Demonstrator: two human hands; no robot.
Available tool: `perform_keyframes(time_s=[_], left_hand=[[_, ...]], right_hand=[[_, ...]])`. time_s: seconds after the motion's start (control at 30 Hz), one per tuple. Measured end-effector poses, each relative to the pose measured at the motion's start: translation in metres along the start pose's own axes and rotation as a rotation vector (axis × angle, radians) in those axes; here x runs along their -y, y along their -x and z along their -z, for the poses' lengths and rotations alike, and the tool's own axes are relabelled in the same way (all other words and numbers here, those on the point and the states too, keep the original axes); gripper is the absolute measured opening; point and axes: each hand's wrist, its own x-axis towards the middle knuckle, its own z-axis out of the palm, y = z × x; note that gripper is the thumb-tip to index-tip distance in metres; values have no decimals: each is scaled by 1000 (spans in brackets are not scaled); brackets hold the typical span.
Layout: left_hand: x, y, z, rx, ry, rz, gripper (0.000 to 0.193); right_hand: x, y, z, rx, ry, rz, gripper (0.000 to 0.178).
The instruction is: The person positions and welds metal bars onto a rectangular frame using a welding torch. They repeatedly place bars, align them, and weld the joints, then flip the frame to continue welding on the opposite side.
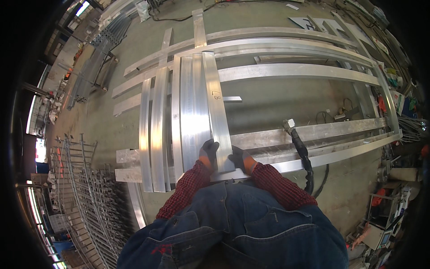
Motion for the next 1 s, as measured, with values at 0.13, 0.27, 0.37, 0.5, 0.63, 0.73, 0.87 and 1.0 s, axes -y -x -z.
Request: perform_keyframes(time_s=[0.13, 0.27, 0.37, 0.5, 0.63, 0.73, 0.87, 1.0], left_hand=[[8, -6, 3, -12, -106, -43, 50], [0, -4, 4, -23, -108, -43, 49], [-12, 0, 4, 2, -107, 0, 48], [-16, 2, 3, 7, -17, 19, 47], [-5, -8, 4, -23, -49, -13, 47], [5, -13, 4, -37, -17, 32, 52], [18, -24, 12, 20, -124, 29, 60], [34, -50, 24, 29, -352, -32, 58]], right_hand=[[5, 4, -5, 10, -60, -54, 64], [13, 3, -9, -12, -50, -38, 63], [16, 2, -11, -18, -87, -57, 63], [15, 0, -10, -17, -54, -51, 63], [8, -6, -7, -6, -66, -39, 62], [2, -9, -5, -10, -102, -47, 60], [-2, -12, -4, -23, 68, 23, 58], [-6, -16, -5, -73, 85, -89, 54]])
